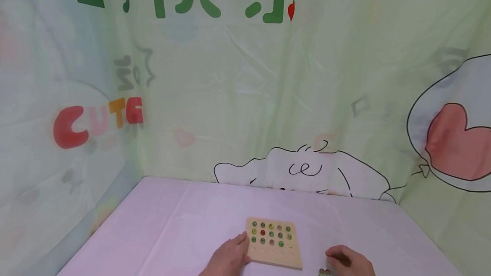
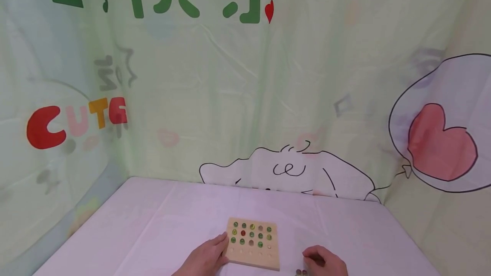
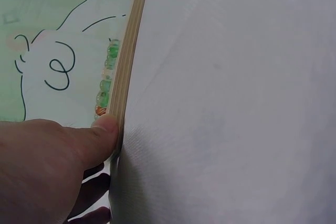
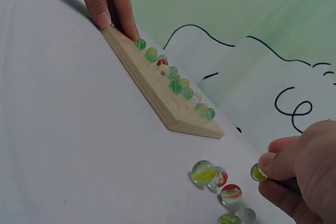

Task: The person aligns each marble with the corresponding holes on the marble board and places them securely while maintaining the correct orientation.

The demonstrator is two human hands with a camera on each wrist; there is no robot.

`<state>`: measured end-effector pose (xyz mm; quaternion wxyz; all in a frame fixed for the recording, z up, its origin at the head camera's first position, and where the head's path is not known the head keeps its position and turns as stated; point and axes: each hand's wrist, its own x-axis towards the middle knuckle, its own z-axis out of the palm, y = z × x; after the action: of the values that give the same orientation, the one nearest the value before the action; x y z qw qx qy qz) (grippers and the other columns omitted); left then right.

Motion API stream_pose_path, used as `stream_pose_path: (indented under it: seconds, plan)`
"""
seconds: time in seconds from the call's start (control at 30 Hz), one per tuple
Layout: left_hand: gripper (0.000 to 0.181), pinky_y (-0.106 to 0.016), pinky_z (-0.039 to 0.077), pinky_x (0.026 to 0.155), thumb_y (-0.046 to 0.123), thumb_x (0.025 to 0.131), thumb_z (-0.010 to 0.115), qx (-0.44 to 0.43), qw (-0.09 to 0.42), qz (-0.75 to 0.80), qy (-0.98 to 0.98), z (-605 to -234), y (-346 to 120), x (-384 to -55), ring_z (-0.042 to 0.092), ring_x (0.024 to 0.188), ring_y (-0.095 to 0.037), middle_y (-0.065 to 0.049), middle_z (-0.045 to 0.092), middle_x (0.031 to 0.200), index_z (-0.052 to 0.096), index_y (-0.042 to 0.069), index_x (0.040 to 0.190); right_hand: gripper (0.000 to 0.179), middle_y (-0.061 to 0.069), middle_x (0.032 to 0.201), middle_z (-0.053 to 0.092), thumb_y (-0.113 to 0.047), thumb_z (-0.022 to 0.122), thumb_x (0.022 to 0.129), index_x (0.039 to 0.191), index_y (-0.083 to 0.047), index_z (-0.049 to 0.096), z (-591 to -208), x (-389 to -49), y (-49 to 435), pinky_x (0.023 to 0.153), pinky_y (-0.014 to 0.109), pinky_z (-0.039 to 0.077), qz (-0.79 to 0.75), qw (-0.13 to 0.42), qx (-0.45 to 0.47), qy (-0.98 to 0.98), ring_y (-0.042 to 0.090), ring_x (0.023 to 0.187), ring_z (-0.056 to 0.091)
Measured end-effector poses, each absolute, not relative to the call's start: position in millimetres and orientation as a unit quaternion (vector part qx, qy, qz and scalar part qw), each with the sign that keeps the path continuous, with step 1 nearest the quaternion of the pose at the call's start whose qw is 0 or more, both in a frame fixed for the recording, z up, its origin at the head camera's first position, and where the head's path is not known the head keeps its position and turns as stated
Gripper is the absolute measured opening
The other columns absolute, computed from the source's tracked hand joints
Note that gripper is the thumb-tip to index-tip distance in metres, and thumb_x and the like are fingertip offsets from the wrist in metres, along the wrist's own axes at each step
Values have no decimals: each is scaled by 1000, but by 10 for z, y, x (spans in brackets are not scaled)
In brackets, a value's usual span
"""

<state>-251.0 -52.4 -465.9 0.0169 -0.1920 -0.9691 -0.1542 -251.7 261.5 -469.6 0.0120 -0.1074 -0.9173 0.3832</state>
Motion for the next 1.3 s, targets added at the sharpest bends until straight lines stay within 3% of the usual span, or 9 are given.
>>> stream_pose_path:
  seconds: [0.2,0.63,1.1,1.3]
  plan:
    - [55,-29,48,93,37,83,58,-194,18,-154,-969,-4661,-531,-2517,49,119,-15,-3,48,134,46,11,130,10,-1,80,65,-8,66,78,88,-9,65,-4607,-2527,2397,61,27,50,399,34,-98,-911,11,69,57]
    - [55,-28,48,94,37,84,57,-207,9,-158,-965,-4659,-543,-2525,48,119,-14,-3,47,134,45,11,130,9,-2,76,65,-5,69,75,83,-9,66,-4522,-2607,2025,58,21,48,436,70,-64,-895,10,69,56]
    - [53,-24,50,89,38,83,57,-229,45,-139,-962,-4677,-571,-2523,51,116,-13,-4,49,133,46,9,127,8,-1,78,64,-7,65,77,83,-12,65,-4607,-2737,1817,57,22,45,441,57,-78,-892,12,67,53]
    - [53,-24,50,89,38,83,57,-232,51,-142,-961,-4675,-569,-2519,52,115,-13,-5,49,132,47,9,127,9,-3,78,65,-6,69,75,80,-12,65,-4619,-2739,1759,56,19,45,430,82,-54,-898,10,68,53]
